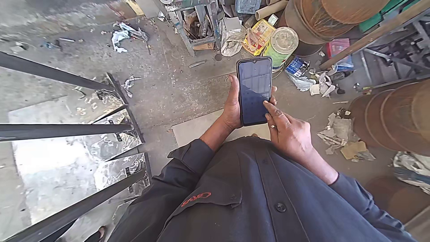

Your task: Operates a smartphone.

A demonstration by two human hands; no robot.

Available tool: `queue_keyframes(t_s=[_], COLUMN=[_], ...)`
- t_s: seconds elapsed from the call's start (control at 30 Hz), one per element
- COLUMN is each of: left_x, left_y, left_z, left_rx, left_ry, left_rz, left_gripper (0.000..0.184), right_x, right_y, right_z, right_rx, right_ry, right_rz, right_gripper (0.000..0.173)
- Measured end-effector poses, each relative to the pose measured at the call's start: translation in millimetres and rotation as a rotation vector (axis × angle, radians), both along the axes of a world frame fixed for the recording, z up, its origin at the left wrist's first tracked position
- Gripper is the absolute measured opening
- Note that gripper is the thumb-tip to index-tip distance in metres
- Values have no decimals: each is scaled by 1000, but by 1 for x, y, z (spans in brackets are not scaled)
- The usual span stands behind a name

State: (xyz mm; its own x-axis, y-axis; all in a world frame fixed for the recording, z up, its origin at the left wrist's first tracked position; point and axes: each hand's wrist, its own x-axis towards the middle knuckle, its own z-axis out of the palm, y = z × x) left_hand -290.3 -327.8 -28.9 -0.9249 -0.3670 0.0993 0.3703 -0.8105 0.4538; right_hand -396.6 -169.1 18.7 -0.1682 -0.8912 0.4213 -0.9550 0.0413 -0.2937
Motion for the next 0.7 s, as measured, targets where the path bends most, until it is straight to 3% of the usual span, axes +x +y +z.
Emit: queue_keyframes(t_s=[0.7], left_x=[-4], left_y=[-7], left_z=[-5], left_rx=[63], left_ry=[22], left_rz=[-93], left_gripper=[107], right_x=[1], right_y=[-8], right_z=[-3], right_rx=[-34], right_ry=[2], right_rz=[214], right_gripper=[33])
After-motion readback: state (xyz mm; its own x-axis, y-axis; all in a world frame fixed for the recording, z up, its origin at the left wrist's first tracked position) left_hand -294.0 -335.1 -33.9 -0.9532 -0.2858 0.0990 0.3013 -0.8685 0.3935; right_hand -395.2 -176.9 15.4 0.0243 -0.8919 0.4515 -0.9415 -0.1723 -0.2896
